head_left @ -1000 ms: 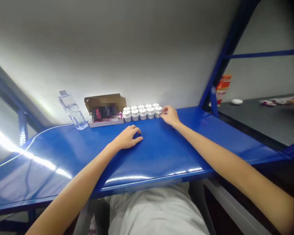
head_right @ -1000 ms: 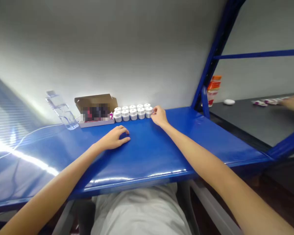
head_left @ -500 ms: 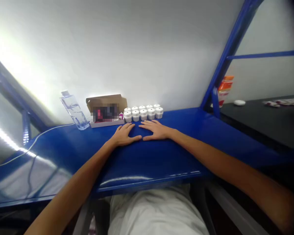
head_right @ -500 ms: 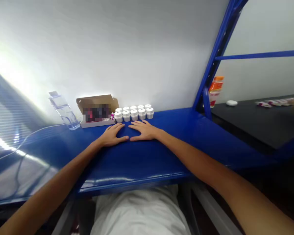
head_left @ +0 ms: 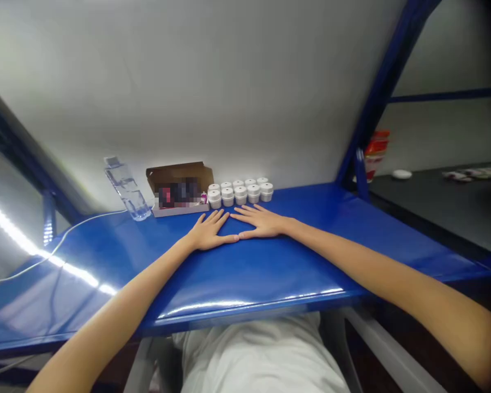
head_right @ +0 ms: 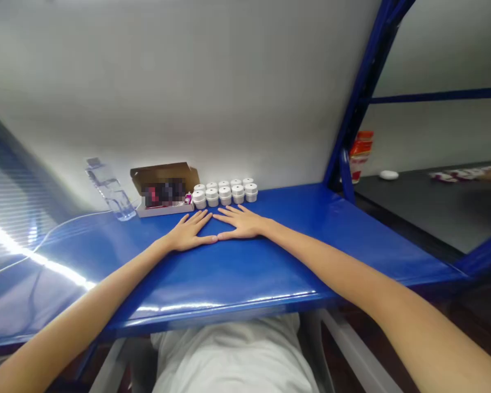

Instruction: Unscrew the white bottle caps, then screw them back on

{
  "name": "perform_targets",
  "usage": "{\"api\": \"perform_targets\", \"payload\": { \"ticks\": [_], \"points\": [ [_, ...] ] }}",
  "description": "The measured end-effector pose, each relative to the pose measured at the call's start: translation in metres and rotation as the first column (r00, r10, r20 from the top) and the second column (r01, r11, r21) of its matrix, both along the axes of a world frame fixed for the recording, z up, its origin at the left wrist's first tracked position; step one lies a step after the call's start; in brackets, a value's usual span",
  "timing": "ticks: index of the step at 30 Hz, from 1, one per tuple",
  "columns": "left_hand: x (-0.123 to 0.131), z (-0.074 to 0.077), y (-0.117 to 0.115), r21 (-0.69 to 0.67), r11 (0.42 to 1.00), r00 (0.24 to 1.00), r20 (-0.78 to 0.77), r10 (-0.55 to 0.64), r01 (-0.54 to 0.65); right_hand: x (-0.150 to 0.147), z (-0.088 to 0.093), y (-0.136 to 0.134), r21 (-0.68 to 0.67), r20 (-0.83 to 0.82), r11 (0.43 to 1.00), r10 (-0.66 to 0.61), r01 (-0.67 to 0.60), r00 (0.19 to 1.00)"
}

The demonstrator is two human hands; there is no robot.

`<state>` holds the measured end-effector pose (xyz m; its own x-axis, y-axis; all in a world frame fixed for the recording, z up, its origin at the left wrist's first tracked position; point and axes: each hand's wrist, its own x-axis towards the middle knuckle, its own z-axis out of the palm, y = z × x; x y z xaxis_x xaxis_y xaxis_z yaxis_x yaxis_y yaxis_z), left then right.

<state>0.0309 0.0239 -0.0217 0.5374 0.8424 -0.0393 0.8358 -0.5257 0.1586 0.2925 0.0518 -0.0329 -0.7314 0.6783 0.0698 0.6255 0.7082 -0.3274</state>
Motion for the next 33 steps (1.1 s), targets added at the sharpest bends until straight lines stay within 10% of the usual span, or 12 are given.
{"api": "perform_targets", "payload": {
  "ticks": [33],
  "points": [
    [-0.0015, 0.002, -0.003, -0.013, 1.0, 0.999, 0.038, 0.012, -0.011, -0.0024, 0.005, -0.0009, -0.005, -0.031, 1.0, -0.019, 0.019, 0.999]
  ]
}}
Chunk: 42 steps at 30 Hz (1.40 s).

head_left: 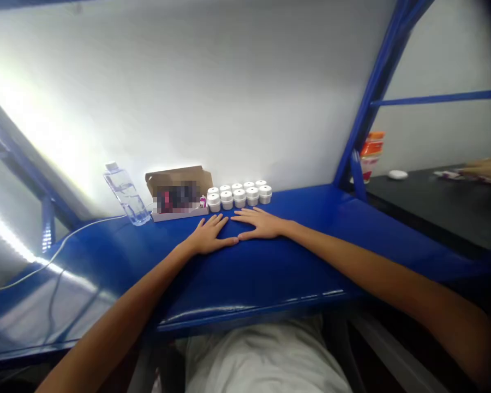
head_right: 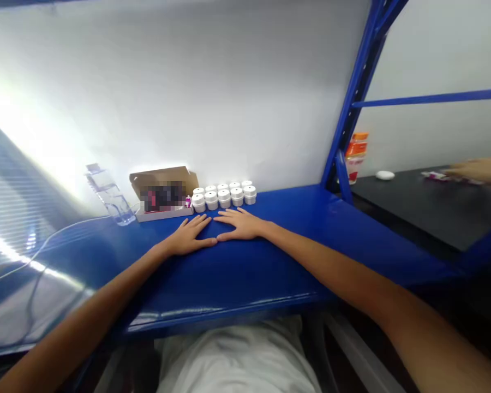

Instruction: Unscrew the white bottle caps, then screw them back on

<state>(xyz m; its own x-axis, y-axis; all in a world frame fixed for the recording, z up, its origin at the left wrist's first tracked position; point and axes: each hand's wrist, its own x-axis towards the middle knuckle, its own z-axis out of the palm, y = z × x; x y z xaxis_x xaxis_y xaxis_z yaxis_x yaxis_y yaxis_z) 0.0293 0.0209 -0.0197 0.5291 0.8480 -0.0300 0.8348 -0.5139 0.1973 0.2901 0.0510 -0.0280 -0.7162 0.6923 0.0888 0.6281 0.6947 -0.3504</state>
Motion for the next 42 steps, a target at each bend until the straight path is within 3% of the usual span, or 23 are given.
{"api": "perform_targets", "payload": {
  "ticks": [13, 17, 22, 26, 28, 30, 35, 40, 42],
  "points": [
    [0.001, 0.002, -0.001, -0.009, 1.0, 1.0, 0.011, 0.013, -0.013, 0.001, -0.008, 0.004, 0.079, -0.098, 0.997, 0.003, 0.005, 0.995],
    [0.001, 0.001, 0.0, -0.026, 0.999, 1.0, 0.015, 0.025, -0.024, 0.002, -0.011, 0.007, 0.172, -0.236, 0.984, 0.01, 0.032, 0.972],
    [-0.001, 0.002, 0.001, -0.036, 0.999, 0.998, 0.053, 0.021, -0.019, 0.009, -0.009, 0.015, 0.331, -0.468, 0.931, 0.02, 0.154, 0.883],
    [-0.002, 0.004, 0.0, -0.036, 0.999, 0.999, 0.049, 0.005, -0.004, 0.025, -0.005, 0.029, 0.422, -0.55, 0.817, -0.113, 0.392, 0.828],
    [-0.002, 0.006, 0.0, -0.028, 1.0, 1.0, 0.031, -0.002, 0.003, 0.037, -0.006, 0.039, 0.407, -0.559, 0.758, -0.235, 0.51, 0.795],
    [-0.002, 0.007, 0.0, -0.019, 1.0, 1.0, 0.003, -0.014, 0.014, 0.051, -0.01, 0.049, 0.355, -0.536, 0.741, -0.338, 0.569, 0.774],
    [-0.002, 0.007, 0.0, -0.002, 0.999, 0.998, -0.054, -0.039, 0.038, 0.075, -0.017, 0.062, 0.213, -0.504, 0.812, -0.385, 0.543, 0.773],
    [0.0, 0.004, 0.0, 0.017, 1.0, 1.0, -0.005, 0.003, -0.003, 0.071, -0.003, 0.053, 0.069, -0.492, 0.762, -0.535, 0.643, 0.687],
    [0.0, 0.004, 0.0, 0.046, 0.999, 1.0, 0.02, 0.005, -0.006, 0.061, 0.004, 0.045, 0.054, -0.458, 0.799, -0.513, 0.599, 0.726]
  ]
}}
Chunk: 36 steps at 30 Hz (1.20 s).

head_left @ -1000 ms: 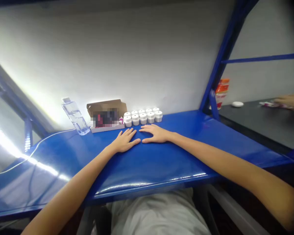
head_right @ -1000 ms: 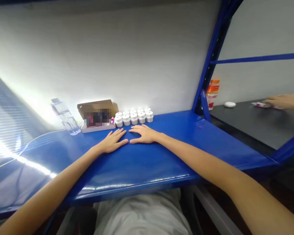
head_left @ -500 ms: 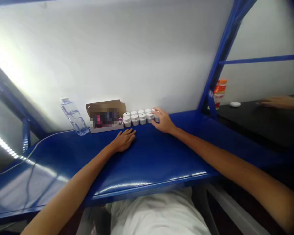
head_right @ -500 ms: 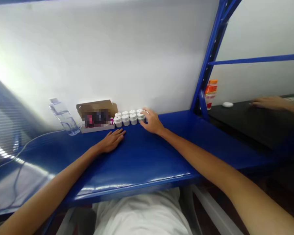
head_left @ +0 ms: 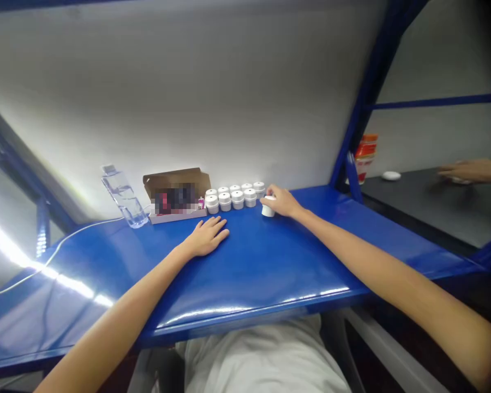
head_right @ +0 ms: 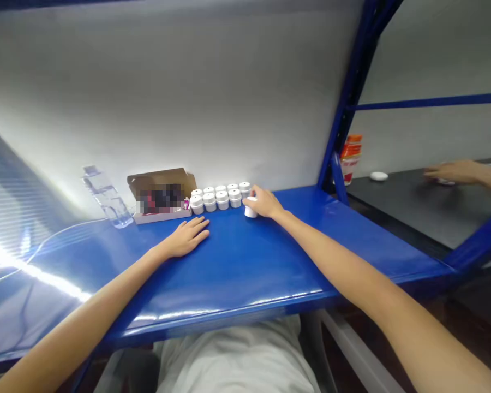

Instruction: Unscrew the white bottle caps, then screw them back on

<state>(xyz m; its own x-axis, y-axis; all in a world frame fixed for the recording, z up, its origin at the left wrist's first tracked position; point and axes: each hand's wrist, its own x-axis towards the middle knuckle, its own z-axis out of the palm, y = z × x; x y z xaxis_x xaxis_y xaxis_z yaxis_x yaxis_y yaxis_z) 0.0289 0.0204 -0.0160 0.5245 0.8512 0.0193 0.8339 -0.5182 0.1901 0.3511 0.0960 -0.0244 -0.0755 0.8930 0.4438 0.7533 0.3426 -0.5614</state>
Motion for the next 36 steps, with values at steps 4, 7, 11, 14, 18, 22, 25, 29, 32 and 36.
{"api": "perform_targets", "payload": {
  "ticks": [4, 7, 11, 14, 18, 22, 25, 29, 32, 36],
  "points": [
    [0.002, 0.006, -0.008, 0.117, 0.99, 0.989, 0.119, -0.093, 0.079, -0.035, 0.007, -0.024, -0.176, -0.057, 0.922, 0.339, -0.344, 0.939],
    [0.01, 0.015, -0.022, 0.225, 0.963, 0.953, 0.225, -0.203, 0.152, -0.065, 0.008, -0.047, -0.248, -0.267, 0.873, 0.355, -0.42, 0.896],
    [0.028, 0.024, -0.042, 0.393, 0.895, 0.954, 0.117, -0.276, 0.21, -0.09, 0.011, -0.074, -0.414, -0.607, 0.73, 0.225, -0.544, 0.763],
    [0.037, 0.023, -0.048, 0.443, 0.866, 0.964, 0.015, -0.267, 0.233, -0.097, 0.014, -0.088, -0.492, -0.727, 0.563, 0.154, -0.664, 0.669],
    [0.038, 0.02, -0.051, 0.488, 0.855, 0.976, 0.026, -0.215, 0.175, -0.1, 0.02, -0.1, -0.494, -0.849, 0.307, 0.033, -0.813, 0.528],
    [0.036, 0.023, -0.052, 0.48, 0.87, 0.989, 0.031, -0.146, 0.113, -0.105, 0.022, -0.106, -0.406, -0.909, 0.036, -0.122, -0.913, 0.399],
    [0.036, 0.023, -0.052, 0.438, 0.898, 0.994, 0.065, -0.083, 0.046, -0.109, 0.019, -0.109, -0.396, -0.911, 0.064, -0.154, -0.916, 0.383],
    [0.035, 0.02, -0.046, 0.324, 0.941, 0.943, 0.332, -0.023, -0.091, -0.116, 0.012, -0.112, -0.334, -0.931, 0.387, 0.007, -0.86, 0.365],
    [0.034, 0.017, -0.036, 0.142, 0.967, 0.762, 0.643, 0.072, -0.211, -0.113, 0.01, -0.11, -0.103, -0.767, 0.695, 0.4, -0.711, 0.501],
    [0.03, 0.011, -0.021, -0.286, 0.942, 0.438, 0.834, 0.335, -0.175, -0.094, 0.016, -0.092, 0.265, -0.094, 0.798, 0.581, -0.542, 0.809]
  ]
}}
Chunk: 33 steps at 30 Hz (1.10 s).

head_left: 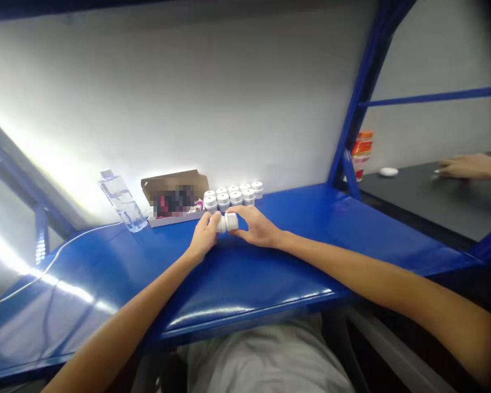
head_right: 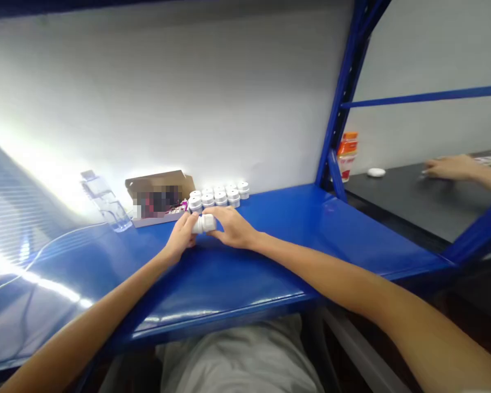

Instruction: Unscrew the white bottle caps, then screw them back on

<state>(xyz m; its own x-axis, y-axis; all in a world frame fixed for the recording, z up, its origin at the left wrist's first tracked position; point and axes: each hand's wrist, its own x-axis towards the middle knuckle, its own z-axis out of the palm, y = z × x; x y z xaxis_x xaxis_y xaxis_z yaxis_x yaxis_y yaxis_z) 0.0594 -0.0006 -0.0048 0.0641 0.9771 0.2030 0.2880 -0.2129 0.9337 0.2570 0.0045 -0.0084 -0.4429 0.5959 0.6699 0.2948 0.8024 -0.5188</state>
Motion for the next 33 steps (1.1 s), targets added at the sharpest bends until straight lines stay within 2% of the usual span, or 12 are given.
{"api": "perform_targets", "payload": {
  "ticks": [2, 4, 6, 8, 10, 13, 16, 19, 22, 27, 30, 33],
  "points": [
    [-0.005, -0.001, 0.007, -0.113, 0.993, 0.987, 0.158, -0.003, 0.021, 0.015, 0.002, 0.017, 0.176, 0.077, 0.976, -0.146, 0.13, 0.986],
    [-0.011, -0.001, 0.013, -0.16, 0.986, 0.969, 0.248, -0.003, 0.044, 0.032, 0.0, 0.038, 0.215, 0.094, 0.94, -0.291, 0.266, 0.952],
    [-0.017, 0.0, 0.017, -0.184, 0.98, 0.959, 0.282, -0.024, 0.079, 0.051, -0.006, 0.059, 0.131, 0.082, 0.898, -0.432, 0.42, 0.898],
    [-0.021, 0.0, 0.019, -0.177, 0.979, 0.957, 0.285, -0.044, 0.098, 0.072, -0.015, 0.079, -0.023, 0.077, 0.822, -0.565, 0.568, 0.821],
    [-0.022, -0.002, 0.021, -0.135, 0.987, 0.963, 0.264, -0.05, 0.089, 0.091, -0.025, 0.095, -0.129, 0.089, 0.741, -0.653, 0.659, 0.752],
    [-0.023, -0.006, 0.023, -0.068, 0.995, 0.985, 0.162, -0.055, 0.067, 0.112, -0.038, 0.111, -0.202, 0.111, 0.673, -0.706, 0.711, 0.7],
    [-0.023, -0.009, 0.023, -0.005, 0.994, 0.993, -0.048, -0.109, 0.109, 0.12, -0.045, 0.118, -0.24, 0.11, 0.656, -0.714, 0.715, 0.692],
    [-0.025, -0.008, 0.02, 0.092, 0.979, 0.952, -0.265, -0.152, 0.182, 0.12, -0.047, 0.12, -0.201, 0.09, 0.65, -0.733, 0.733, 0.675],
    [-0.027, -0.005, 0.018, 0.213, 0.958, 0.892, -0.445, -0.08, 0.193, 0.119, -0.045, 0.119, -0.138, 0.081, 0.608, -0.78, 0.782, 0.62],
    [-0.03, -0.003, 0.019, 0.277, 0.94, 0.819, -0.573, -0.005, 0.199, 0.118, -0.042, 0.115, -0.167, 0.201, 0.627, -0.734, 0.761, 0.649],
    [-0.034, -0.004, 0.022, 0.299, 0.935, 0.786, -0.617, 0.036, 0.192, 0.12, -0.044, 0.115, -0.132, 0.241, 0.627, -0.731, 0.768, 0.639],
    [-0.038, -0.003, 0.026, 0.316, 0.936, 0.764, -0.638, 0.09, 0.154, 0.122, -0.047, 0.118, -0.106, 0.255, 0.657, -0.707, 0.746, 0.659]
  ]
}}
